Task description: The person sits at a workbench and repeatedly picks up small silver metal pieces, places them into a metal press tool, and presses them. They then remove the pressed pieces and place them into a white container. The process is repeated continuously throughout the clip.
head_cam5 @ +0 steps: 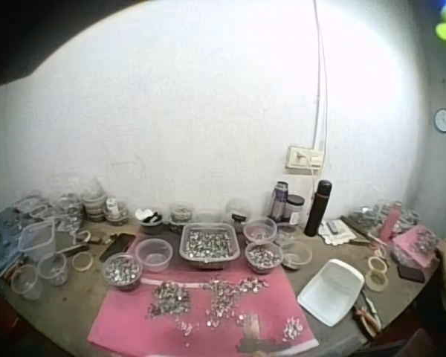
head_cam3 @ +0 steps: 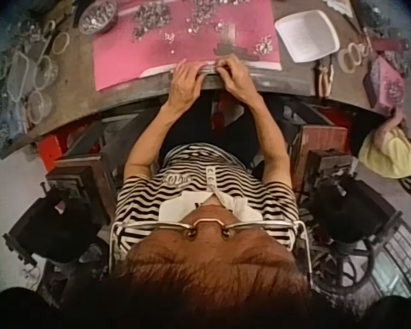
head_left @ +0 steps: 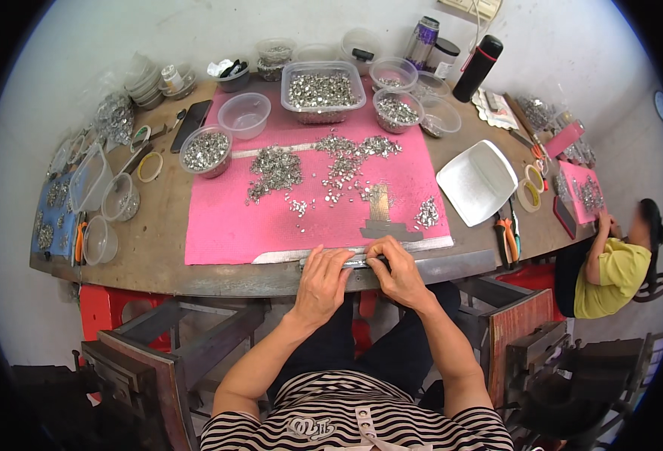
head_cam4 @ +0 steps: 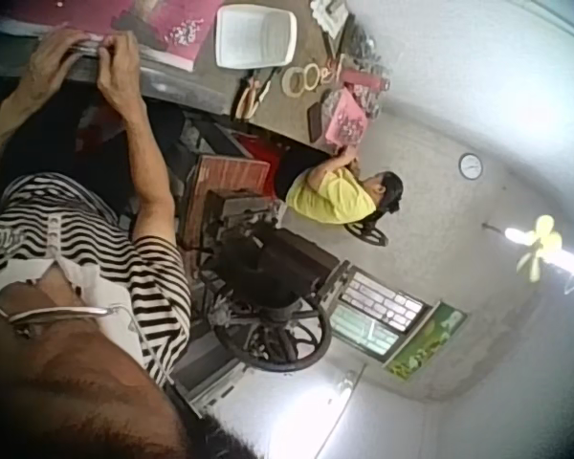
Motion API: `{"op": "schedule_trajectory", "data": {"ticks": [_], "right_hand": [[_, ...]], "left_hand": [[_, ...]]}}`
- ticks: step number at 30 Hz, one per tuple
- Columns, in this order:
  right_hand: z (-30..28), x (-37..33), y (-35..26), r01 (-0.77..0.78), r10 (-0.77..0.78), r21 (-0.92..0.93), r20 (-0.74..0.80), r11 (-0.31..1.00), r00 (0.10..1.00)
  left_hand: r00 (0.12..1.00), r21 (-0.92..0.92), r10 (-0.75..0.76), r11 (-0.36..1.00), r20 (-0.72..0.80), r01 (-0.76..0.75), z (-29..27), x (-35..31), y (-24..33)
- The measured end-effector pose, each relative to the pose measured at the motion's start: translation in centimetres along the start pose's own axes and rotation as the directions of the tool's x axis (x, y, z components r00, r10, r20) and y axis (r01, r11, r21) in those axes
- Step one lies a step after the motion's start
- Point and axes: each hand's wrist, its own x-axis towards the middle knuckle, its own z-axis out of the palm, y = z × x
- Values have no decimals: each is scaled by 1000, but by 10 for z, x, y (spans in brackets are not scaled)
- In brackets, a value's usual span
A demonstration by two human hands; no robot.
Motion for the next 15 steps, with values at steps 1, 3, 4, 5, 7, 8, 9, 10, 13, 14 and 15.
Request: {"op": "schedule_trajectory", "data": {"ticks": [1, 3, 4, 5, 7, 8, 9, 10, 13, 14, 15], "right_hand": [[0, 0, 0, 1, -1, -7, 1, 1000, 1000], [0, 0, -1, 1, -1, -15, 3, 1000, 1000], [-2, 1, -2, 1, -1, -15, 4, 1000, 1000], [-2, 1, -3, 0, 1, -14, 6, 1000, 1000], [-2, 1, -3, -5, 6, -21, 17, 1000, 1000], [-2, 2, -4, -7, 8, -25, 22, 1000, 1000], [-1, 1, -3, 19, -19, -57, 6, 998, 1000], [0, -1, -3, 45, -46, -88, -8, 995, 999], [2, -3, -5, 173, -187, -209, -48, 962, 981], [3, -2, -6, 224, -246, -251, -58, 942, 968], [2, -1, -6, 266, -297, -316, -54, 911, 953]], "left_hand": [[1000, 0, -1, 1000, -2, 1, 0, 0, 0], [1000, -1, -1, 1000, -2, 1, 0, 0, 1], [1000, -1, -1, 1000, -1, 1, 0, 1, 1], [1000, -1, -1, 1000, -2, 1, 0, 0, 1], [1000, -2, -2, 1000, -3, 2, 1, 0, 1], [1000, -3, -2, 1000, -1, 2, 0, 1, 1], [1000, -4, -2, 1000, 0, 2, 0, 1, 1], [1000, -5, -3, 1000, 2, 3, 0, 1, 1], [1000, -13, -10, 1000, -2, 10, -1, 1, 3], [1000, -13, -14, 1000, -1, 14, -2, 1, 3], [1000, -13, -18, 1000, -2, 18, -2, 0, 4]]}}
